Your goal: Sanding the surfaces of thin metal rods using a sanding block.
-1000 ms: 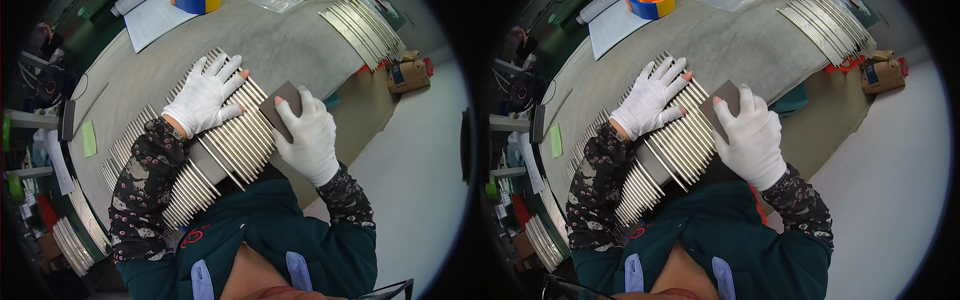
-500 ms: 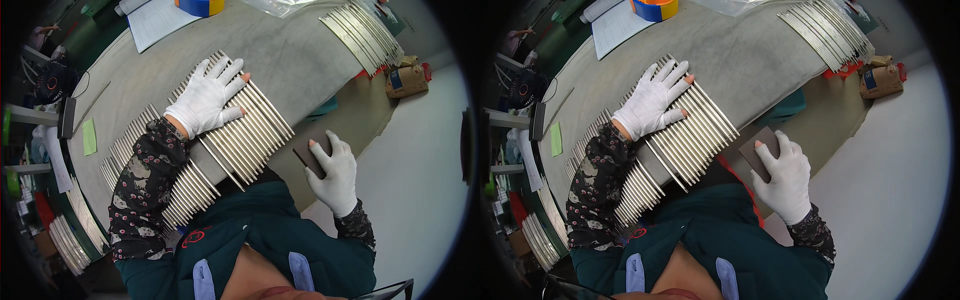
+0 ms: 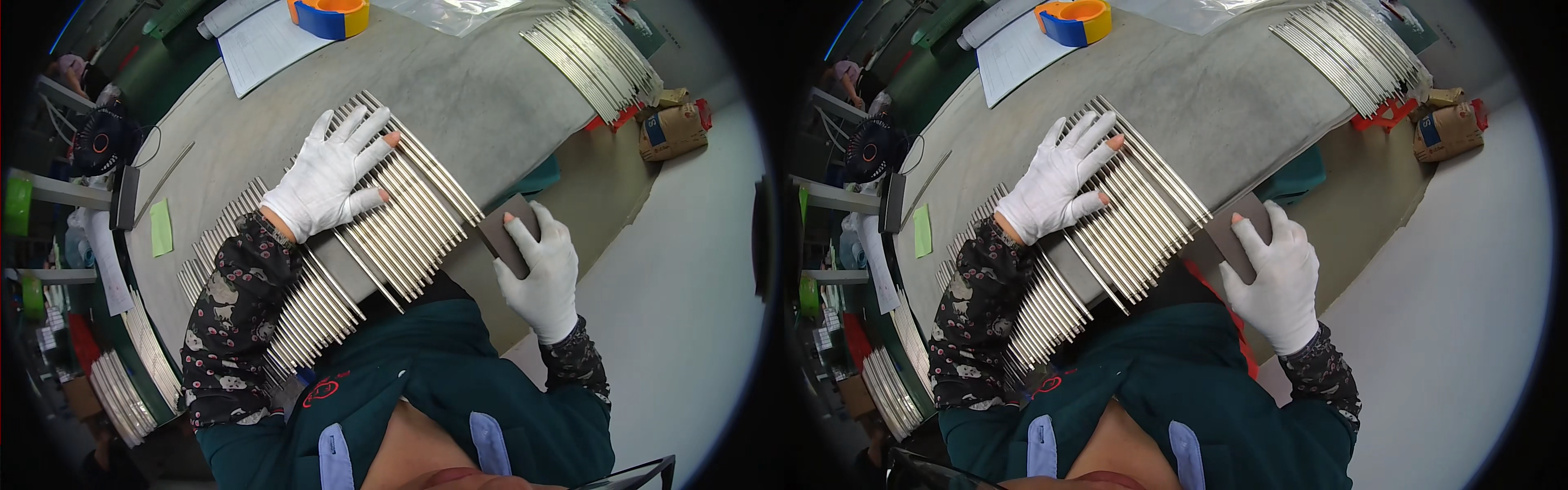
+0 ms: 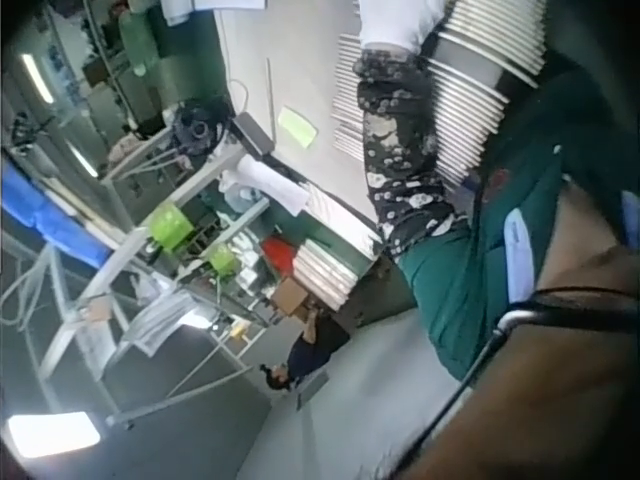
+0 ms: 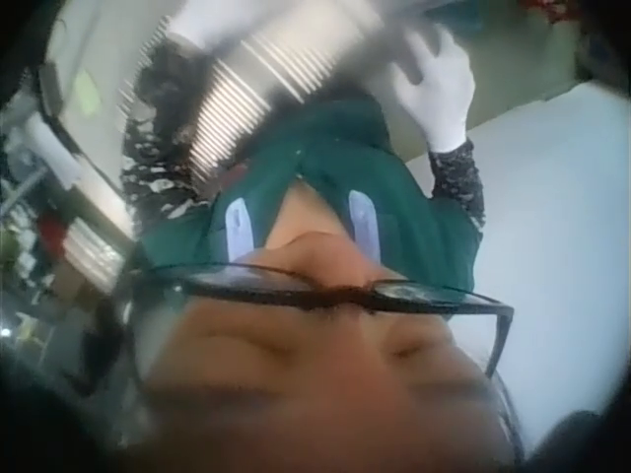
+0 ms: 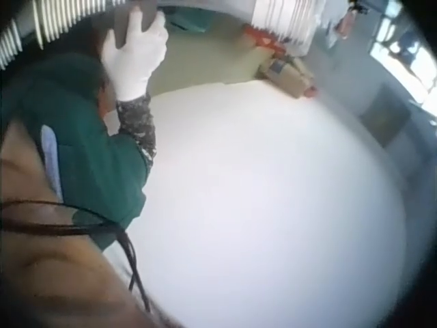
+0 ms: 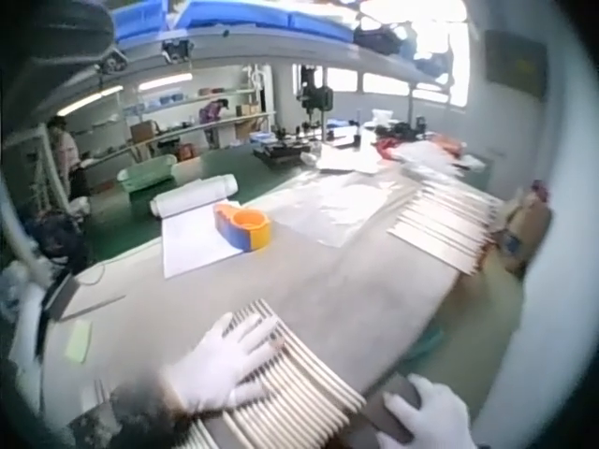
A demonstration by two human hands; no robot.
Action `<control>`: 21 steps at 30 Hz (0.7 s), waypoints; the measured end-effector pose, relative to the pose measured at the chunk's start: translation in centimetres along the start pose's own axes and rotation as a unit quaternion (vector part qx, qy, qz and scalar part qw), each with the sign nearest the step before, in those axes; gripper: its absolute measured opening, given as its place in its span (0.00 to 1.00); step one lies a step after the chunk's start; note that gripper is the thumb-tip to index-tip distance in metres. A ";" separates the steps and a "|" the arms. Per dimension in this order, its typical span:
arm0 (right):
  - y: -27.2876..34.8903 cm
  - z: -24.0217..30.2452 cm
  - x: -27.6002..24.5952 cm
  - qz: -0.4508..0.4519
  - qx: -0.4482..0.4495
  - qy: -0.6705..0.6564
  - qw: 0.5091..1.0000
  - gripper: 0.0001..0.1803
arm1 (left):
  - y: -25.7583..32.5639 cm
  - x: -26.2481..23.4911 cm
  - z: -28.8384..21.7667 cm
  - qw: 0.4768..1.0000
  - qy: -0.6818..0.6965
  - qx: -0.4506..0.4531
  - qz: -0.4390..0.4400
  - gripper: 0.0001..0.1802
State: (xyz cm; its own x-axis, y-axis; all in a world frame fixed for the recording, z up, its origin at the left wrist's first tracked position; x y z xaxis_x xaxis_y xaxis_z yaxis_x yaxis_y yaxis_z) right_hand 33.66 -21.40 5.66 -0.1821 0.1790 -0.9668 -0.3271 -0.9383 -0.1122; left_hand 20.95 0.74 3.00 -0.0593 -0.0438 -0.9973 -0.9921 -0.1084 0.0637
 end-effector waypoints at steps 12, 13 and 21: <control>-1.5 2.5 -0.2 -0.018 -0.044 -0.008 0.999 0.32 | 0.1 1.1 -0.4 1.000 -0.009 -0.013 0.025 0.42; -1.9 2.8 0.0 -0.014 -0.050 0.003 0.999 0.33 | 0.1 1.1 -0.4 1.000 -0.005 -0.013 0.021 0.42; -4.7 4.4 0.4 0.013 -0.077 0.052 0.996 0.30 | 0.5 1.1 -0.2 1.000 0.021 -0.018 0.004 0.42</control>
State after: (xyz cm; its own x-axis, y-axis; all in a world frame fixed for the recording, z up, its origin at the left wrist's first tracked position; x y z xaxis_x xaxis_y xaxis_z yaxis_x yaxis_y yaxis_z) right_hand 31.07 -15.61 6.85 -0.0897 0.1310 -0.9873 -0.1759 -0.9778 -0.1138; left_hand 20.37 0.42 1.90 -0.0626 -0.0865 -0.9943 -0.9868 -0.1435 0.0746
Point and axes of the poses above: each hand's wrist, its own y-axis away from the middle knuckle, its own x-axis out of the palm, z = x × y, the point moved 7 cm from there along -y, towards the middle knuckle, and after that the axes turned 11 degrees about z, right-handed, at the moved point
